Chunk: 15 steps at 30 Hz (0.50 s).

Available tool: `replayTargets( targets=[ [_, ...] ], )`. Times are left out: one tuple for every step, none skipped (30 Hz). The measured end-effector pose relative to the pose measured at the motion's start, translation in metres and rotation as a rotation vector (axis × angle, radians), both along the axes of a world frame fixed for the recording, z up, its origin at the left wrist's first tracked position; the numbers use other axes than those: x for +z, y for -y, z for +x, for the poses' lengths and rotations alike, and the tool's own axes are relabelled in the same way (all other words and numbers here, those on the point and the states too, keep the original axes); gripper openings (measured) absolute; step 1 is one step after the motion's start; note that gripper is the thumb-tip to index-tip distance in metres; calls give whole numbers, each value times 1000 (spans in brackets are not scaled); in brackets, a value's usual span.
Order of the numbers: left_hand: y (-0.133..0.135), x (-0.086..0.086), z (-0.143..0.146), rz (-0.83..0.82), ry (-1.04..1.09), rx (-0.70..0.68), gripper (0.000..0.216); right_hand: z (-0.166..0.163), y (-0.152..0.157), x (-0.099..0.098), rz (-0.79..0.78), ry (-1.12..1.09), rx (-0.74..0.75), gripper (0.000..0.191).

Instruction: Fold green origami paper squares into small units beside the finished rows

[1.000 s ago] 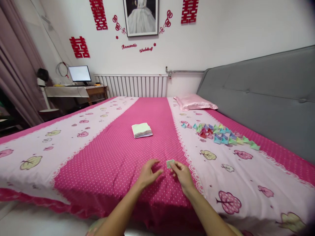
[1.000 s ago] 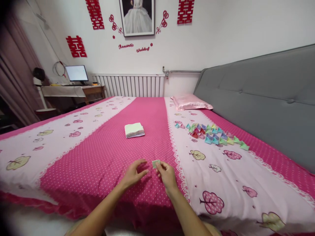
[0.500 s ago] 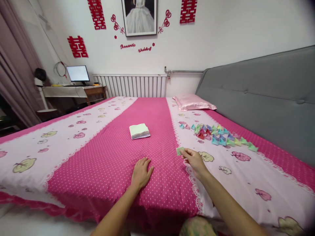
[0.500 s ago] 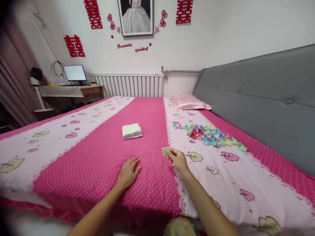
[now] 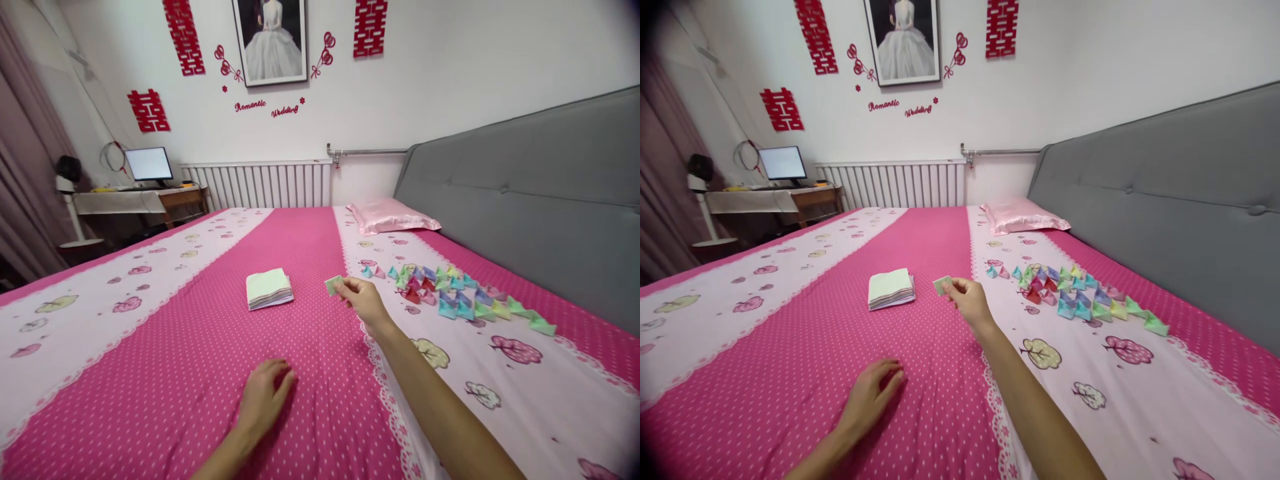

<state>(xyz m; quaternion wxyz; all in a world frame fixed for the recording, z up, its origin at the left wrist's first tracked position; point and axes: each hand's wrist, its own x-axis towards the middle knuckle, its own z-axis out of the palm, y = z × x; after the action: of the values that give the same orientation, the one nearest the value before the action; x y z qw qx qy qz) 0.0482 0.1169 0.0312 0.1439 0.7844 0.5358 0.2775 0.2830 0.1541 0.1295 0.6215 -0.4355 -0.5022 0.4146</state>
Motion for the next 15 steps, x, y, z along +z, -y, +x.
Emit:
replayTargets(
  targets=[
    [-10,12,6,-20,79,13,36,-1,-7,2,11,3,-5,25],
    [-22,26,14,3,165,23,35,-1,-12,4,22,10,-10,25],
    [-34,42,23,54,231,27,34,-2,-17,5,37,24,-14,24],
    [-48,57,34,116,308,38,33,-2,-21,5,51,42,-14,24],
    [-61,72,45,145,391,30,33,-2,-25,3,59,60,-13,24],
    [-74,85,56,160,484,27,34,-2,-27,1,70,78,-12,23],
    [-86,94,67,138,579,19,36,-2,-29,-3,79,94,-16,23],
    [-97,100,77,98,660,-3,38,-1,-31,-8,87,108,-19,22],
    [-106,102,86,44,720,-55,38,1,-33,-15,93,121,-19,22],
    [-114,101,94,-6,775,-95,38,3,-35,-21,91,132,-19,22],
    [-121,95,101,-54,809,-138,37,6,-38,-28,87,151,-22,21],
    [-126,88,107,-89,842,-161,36,8,-42,-34,83,178,-33,21],
    [-129,79,112,-115,873,-168,35,11,-46,-39,81,211,-51,21],
    [-131,69,116,-139,894,-181,33,14,-50,-44,84,250,-73,21],
    [-133,60,120,-163,909,-199,31,16,-55,-47,93,284,-95,22]
  ],
)
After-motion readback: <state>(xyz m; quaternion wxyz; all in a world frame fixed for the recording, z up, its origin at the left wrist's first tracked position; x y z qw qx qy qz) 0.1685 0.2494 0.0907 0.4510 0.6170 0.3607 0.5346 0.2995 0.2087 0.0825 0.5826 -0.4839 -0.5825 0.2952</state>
